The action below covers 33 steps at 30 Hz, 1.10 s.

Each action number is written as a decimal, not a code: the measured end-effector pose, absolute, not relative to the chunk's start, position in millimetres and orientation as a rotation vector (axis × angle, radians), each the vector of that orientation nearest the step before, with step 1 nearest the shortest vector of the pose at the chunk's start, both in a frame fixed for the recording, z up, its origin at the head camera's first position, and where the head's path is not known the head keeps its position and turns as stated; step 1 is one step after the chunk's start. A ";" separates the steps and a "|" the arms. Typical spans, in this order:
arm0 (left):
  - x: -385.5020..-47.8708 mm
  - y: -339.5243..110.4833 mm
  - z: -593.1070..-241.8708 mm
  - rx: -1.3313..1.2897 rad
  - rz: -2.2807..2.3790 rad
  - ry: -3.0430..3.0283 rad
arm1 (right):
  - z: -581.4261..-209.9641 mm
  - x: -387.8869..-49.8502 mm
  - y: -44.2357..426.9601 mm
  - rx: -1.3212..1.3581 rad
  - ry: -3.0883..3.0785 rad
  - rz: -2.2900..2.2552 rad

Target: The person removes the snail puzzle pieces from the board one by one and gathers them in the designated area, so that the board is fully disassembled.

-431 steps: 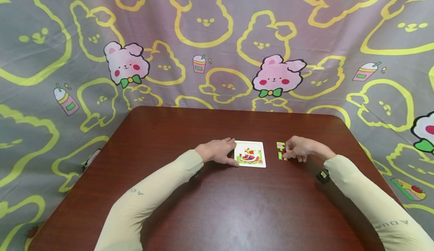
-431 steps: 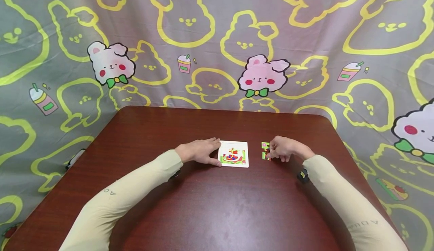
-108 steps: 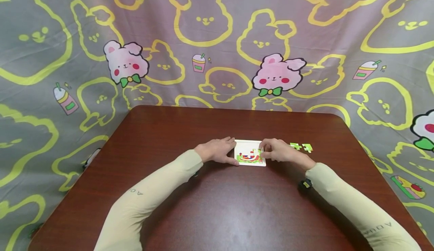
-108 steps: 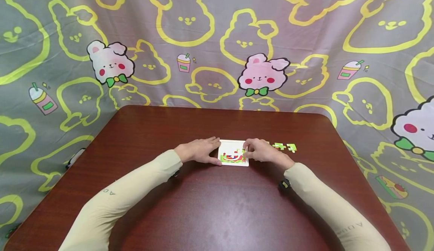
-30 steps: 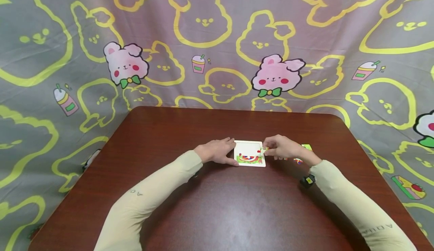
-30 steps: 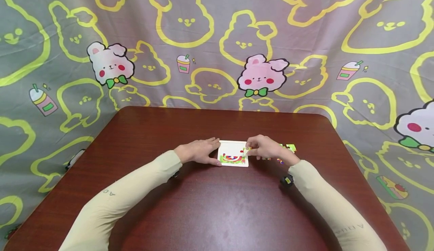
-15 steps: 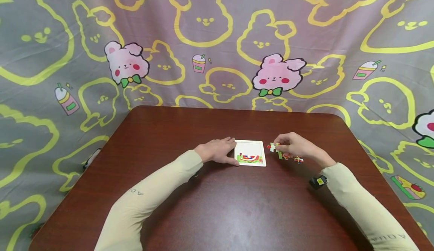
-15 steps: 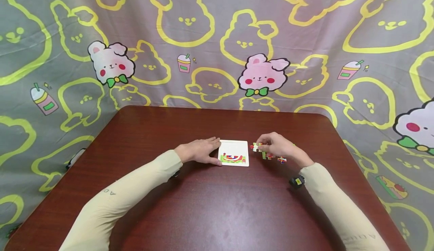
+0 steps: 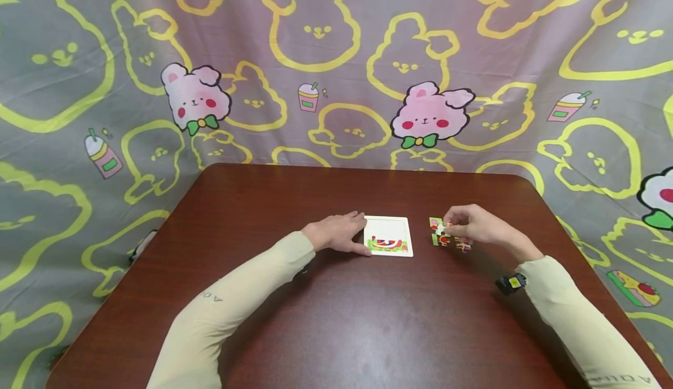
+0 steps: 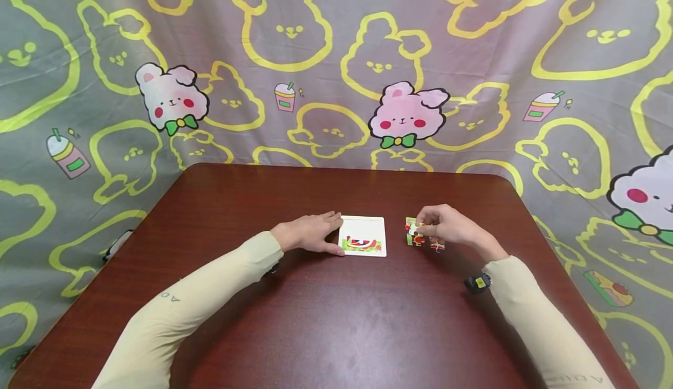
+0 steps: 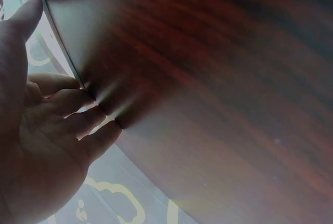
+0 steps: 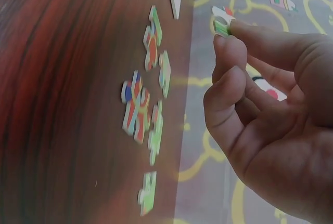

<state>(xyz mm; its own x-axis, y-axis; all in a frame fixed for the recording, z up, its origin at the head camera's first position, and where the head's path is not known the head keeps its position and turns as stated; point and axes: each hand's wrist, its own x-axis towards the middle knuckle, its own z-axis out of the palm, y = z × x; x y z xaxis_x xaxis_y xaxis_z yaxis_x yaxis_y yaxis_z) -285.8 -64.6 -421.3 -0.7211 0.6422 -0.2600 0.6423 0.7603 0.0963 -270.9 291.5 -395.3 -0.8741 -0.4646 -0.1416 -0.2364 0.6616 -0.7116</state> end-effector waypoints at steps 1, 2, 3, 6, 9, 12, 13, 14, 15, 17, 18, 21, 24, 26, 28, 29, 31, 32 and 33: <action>-285.9 -64.6 -421.1 1.004 -0.001 2.680 | -395.5 -270.2 294.2 -0.558 2.562 -1.041; -285.9 -64.5 -421.0 1.005 0.002 2.679 | -395.6 -269.5 296.9 -0.560 2.558 -1.045; -286.1 -64.5 -421.0 1.008 0.003 2.680 | -396.0 -269.0 299.8 -0.561 2.550 -1.051; -286.4 -64.5 -421.3 1.013 0.003 2.682 | -398.1 -268.2 308.7 -0.572 2.552 -1.032; -286.5 -64.7 -421.8 1.012 0.005 2.683 | -400.8 -268.4 317.5 -0.573 2.563 -0.999; -286.5 -64.8 -421.8 1.013 0.000 2.686 | -402.9 -269.0 325.4 -0.555 2.568 -0.978; -286.4 -65.0 -421.8 1.011 -0.001 2.686 | -403.3 -269.3 327.6 -0.547 2.569 -0.971; -286.3 -65.0 -421.6 1.010 -0.002 2.686 | -403.8 -269.6 329.7 -0.538 2.570 -0.967; -286.1 -65.0 -421.6 1.008 -0.005 2.685 | -404.0 -269.6 331.7 -0.524 2.571 -0.963; -285.5 -65.3 -421.1 1.004 -0.009 2.684 | -404.7 -269.5 335.4 -0.503 2.569 -0.958; -285.2 -65.4 -420.8 1.001 -0.009 2.684 | -405.0 -269.2 337.3 -0.494 2.570 -0.951; -284.6 -65.1 -419.8 1.004 -0.006 2.684 | -406.6 -267.6 343.0 -0.468 2.560 -0.948; -284.3 -64.6 -419.1 1.009 -0.005 2.684 | -408.3 -266.4 349.1 -0.470 2.538 -0.947; -284.2 -64.4 -419.1 1.012 -0.009 2.681 | -408.7 -265.7 352.9 -0.480 2.523 -0.948; -284.2 -64.5 -419.2 1.009 -0.017 2.681 | -408.0 -264.9 356.2 -0.487 2.516 -0.952; -284.4 -64.6 -419.3 1.008 -0.021 2.682 | -407.5 -264.7 357.8 -0.484 2.512 -0.954; -284.8 -64.9 -419.3 1.009 -0.024 2.685 | -406.5 -264.1 360.7 -0.470 2.505 -0.960; -284.9 -65.0 -419.3 1.011 -0.024 2.687 | -406.4 -263.8 362.0 -0.460 2.503 -0.960; -285.1 -65.1 -419.4 1.013 -0.023 2.687 | -406.1 -263.4 363.5 -0.446 2.501 -0.961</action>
<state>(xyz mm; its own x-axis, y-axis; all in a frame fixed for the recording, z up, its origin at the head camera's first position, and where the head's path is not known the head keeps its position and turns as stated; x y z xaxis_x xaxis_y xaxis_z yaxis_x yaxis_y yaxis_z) -285.1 -65.1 -419.4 -0.7195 0.6461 -0.2548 0.6504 0.7555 0.0793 -263.4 363.5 -406.1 -0.8592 -0.4350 -0.2694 -0.1429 0.7095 -0.6901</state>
